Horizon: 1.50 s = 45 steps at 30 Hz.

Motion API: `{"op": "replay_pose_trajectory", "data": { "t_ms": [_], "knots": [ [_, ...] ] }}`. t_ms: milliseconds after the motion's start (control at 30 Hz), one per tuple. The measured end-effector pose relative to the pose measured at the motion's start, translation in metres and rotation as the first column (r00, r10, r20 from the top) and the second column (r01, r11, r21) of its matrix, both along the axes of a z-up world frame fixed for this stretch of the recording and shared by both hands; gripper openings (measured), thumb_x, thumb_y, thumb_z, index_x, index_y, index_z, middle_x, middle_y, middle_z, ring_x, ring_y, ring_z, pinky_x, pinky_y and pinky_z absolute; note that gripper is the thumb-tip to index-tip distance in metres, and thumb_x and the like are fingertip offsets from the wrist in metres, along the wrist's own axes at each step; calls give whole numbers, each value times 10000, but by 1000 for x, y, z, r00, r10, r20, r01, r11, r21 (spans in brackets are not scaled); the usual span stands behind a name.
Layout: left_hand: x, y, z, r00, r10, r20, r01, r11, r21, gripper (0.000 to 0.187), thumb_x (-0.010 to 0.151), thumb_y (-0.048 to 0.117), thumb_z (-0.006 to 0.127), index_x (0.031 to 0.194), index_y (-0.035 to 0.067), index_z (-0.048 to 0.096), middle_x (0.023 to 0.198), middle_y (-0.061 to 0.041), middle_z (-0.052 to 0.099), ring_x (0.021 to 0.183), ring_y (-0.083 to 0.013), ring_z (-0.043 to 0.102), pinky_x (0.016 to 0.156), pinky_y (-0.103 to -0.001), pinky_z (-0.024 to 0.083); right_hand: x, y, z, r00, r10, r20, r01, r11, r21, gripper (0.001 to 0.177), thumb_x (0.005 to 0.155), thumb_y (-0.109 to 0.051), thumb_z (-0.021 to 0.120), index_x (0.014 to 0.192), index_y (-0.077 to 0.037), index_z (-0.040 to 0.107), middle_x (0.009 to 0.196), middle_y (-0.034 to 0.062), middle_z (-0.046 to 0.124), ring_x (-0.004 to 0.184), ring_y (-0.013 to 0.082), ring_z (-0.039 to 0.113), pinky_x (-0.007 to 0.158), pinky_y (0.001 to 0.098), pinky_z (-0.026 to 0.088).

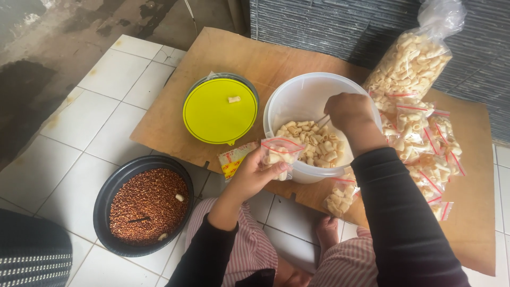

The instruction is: A person is using tongs to fill small plastic bags with snacks from a large container and then sealing the bags.

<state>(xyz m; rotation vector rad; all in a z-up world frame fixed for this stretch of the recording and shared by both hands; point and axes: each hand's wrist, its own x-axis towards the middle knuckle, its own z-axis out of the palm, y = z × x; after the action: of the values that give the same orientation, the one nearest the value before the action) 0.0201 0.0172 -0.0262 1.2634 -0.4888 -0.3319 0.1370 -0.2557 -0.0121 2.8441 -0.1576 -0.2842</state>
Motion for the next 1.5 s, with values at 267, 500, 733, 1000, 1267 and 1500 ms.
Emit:
{"op": "replay_pose_trajectory", "data": {
  "t_ms": [267,500,733,1000,1267,1500],
  "knots": [
    [-1,-1,-17,999,-40,6,39,993,114,366,949,204,754,1224,-10,640,1066,-162,721,924,-181,685,722,-325,645,-4,-6,-54,996,32,-88,-31,999,12,270,969,-115,549,1036,-109,811,1029,126,807,1012,334,768,781,518,595],
    [-10,-3,-3,995,-83,-56,90,986,142,418,947,213,749,1243,-43,603,1015,-197,700,850,-227,736,648,-324,685,-44,1,31,999,-38,-26,41,990,132,311,1002,-174,523,1141,-108,794,1151,162,794,1133,362,735,906,540,590],
    [-19,-2,25,988,-35,-150,78,954,290,517,909,222,694,1390,93,556,1207,-61,682,996,-164,714,655,-280,669,-112,-21,174,984,-110,137,-17,719,694,271,970,-210,638,1172,-193,818,921,51,753,808,192,608,790,320,426],
    [-23,-10,24,994,-69,-81,87,966,245,532,908,241,699,1396,84,556,1194,-61,661,990,-147,675,636,-291,676,-149,-22,206,991,28,134,-117,688,716,303,898,-175,736,1182,-187,841,986,-5,857,795,95,646,715,253,420],
    [-27,-13,27,992,-63,-113,90,963,252,599,895,242,706,1431,48,521,1183,-71,687,988,-148,702,649,-282,667,-157,-11,212,999,8,53,-41,765,642,314,894,-182,725,1168,-260,855,1029,-72,868,870,85,705,825,243,460],
    [-32,-18,38,992,-116,-57,129,925,357,524,934,232,660,1431,119,542,1178,-23,694,859,-107,681,691,-254,646,-159,20,220,991,37,-127,25,890,456,357,894,-261,646,1183,-341,839,961,-89,878,687,153,703,740,271,493]
  ]
}}
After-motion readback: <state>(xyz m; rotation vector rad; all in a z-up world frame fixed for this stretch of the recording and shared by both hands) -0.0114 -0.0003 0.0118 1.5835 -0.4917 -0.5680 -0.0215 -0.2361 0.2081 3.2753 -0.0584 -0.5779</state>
